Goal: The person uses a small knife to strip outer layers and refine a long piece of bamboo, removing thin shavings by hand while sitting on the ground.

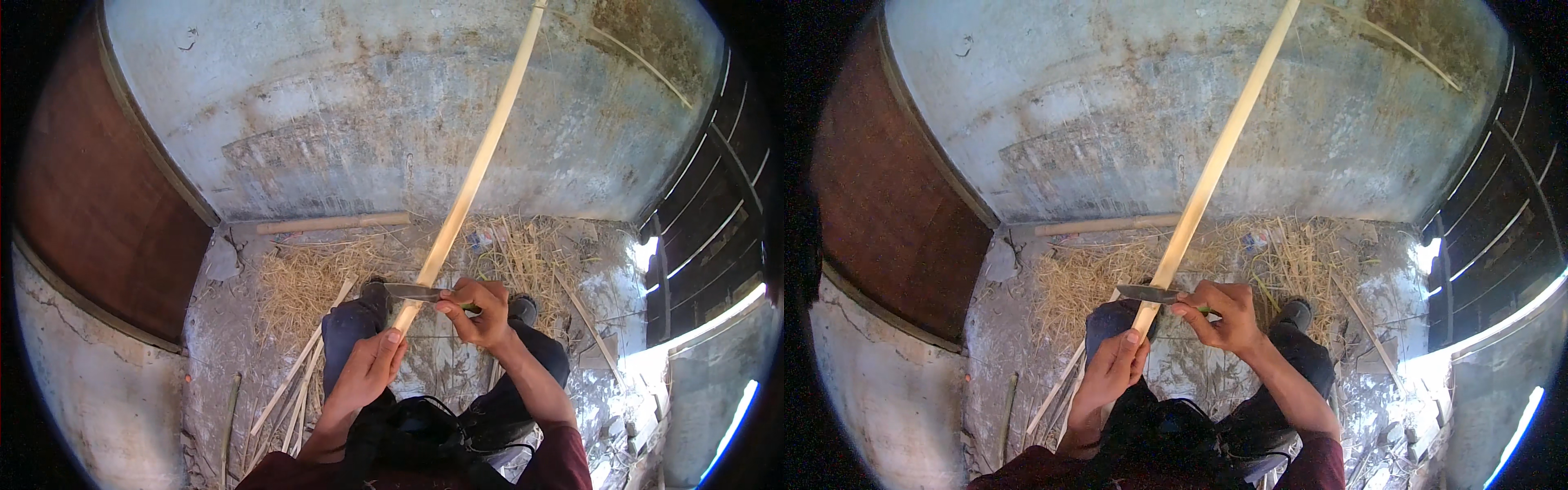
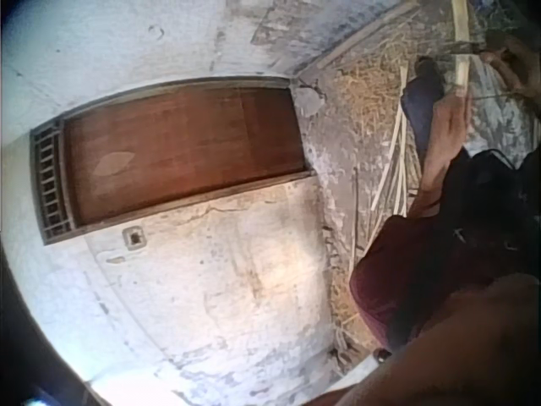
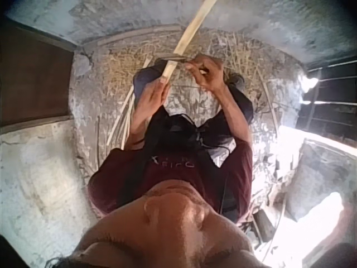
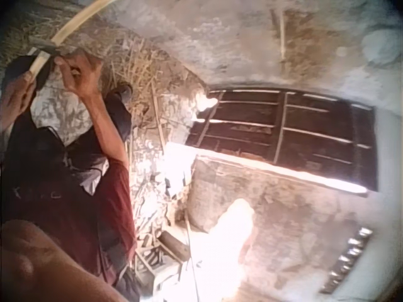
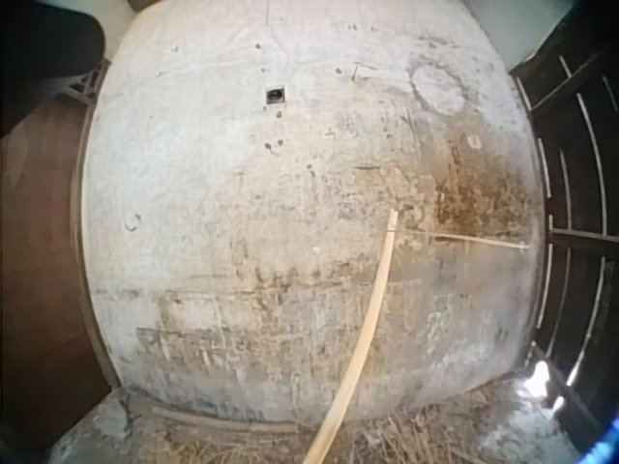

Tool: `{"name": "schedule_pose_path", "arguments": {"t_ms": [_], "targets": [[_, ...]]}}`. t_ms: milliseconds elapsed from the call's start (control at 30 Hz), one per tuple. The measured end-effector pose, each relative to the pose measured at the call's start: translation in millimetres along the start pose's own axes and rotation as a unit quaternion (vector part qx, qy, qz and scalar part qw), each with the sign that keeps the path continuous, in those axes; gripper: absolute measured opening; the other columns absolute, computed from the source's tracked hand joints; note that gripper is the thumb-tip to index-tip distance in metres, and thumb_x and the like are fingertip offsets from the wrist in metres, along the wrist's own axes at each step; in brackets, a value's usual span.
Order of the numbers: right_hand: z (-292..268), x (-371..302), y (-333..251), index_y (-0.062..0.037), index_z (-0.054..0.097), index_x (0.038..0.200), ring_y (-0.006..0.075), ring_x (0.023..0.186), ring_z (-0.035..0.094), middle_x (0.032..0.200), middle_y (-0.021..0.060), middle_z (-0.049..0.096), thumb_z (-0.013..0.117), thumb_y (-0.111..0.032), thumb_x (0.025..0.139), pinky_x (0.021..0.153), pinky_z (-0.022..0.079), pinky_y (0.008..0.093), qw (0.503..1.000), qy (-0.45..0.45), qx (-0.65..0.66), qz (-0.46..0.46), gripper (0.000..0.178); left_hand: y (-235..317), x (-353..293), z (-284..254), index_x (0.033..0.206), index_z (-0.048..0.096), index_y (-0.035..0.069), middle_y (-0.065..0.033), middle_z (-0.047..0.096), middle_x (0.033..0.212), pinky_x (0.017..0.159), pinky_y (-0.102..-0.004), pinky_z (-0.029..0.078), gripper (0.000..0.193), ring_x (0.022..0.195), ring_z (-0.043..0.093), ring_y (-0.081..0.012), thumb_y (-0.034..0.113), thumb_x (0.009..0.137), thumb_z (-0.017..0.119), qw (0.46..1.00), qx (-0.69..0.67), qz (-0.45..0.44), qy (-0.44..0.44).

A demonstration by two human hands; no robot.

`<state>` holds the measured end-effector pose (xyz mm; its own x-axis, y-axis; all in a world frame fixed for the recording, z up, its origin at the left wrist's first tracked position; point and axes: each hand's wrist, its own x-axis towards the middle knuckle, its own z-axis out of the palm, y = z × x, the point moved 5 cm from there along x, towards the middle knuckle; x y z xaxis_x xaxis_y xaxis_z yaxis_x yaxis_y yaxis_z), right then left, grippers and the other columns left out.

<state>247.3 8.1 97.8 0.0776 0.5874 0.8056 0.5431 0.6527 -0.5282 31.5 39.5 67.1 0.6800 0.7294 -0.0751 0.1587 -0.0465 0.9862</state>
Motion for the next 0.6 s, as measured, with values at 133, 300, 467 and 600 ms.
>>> {"name": "schedule_pose_path", "arguments": {"t_ms": [133,300,467,600], "targets": [[-9,7,3,-0.0042,0.071,0.085,0.0216,0.056,0.068,0.072,0.0103,0.072,0.087,-0.009,0.085,0.051,0.048,0.0329,0.999,0.051,0.000,0.011,0.017,2,-1,-2,0.081,0.050,0.006,0.0036,0.040,0.062,0.049,-0.0275,0.031,0.054,0.053,0.038,-0.0067,0.042,0.117,0.035,1.000,-0.019,0.002,-0.005],[-10,7,5,-0.0047,0.067,0.081,0.0210,0.055,0.068,0.072,0.0101,0.072,0.088,-0.009,0.084,0.050,0.048,0.0323,0.998,0.049,-0.030,0.009,0.021,-2,-3,-5,0.081,0.049,0.009,0.0056,0.039,0.063,0.046,-0.0239,0.028,0.054,0.051,0.035,-0.0038,0.047,0.117,0.034,1.000,-0.029,-0.005,-0.002],[-15,7,-2,-0.0059,0.069,0.079,0.0213,0.052,0.065,0.068,0.0075,0.070,0.088,-0.011,0.082,0.047,0.045,0.0321,0.997,0.031,-0.068,-0.027,0.020,4,-6,-8,0.081,0.051,0.006,0.0039,0.041,0.062,0.048,-0.0260,0.031,0.053,0.051,0.038,-0.0055,0.042,0.117,0.037,0.999,-0.023,0.000,0.026],[-11,7,-7,-0.0075,0.071,0.079,0.0204,0.051,0.064,0.068,0.0062,0.070,0.089,-0.012,0.082,0.045,0.044,0.0328,0.996,-0.006,-0.078,-0.044,0.018,6,-6,-15,0.083,0.050,0.008,0.0051,0.041,0.061,0.044,-0.0239,0.030,0.053,0.048,0.037,-0.0041,0.046,0.116,0.035,0.998,-0.019,0.017,0.049]]}}
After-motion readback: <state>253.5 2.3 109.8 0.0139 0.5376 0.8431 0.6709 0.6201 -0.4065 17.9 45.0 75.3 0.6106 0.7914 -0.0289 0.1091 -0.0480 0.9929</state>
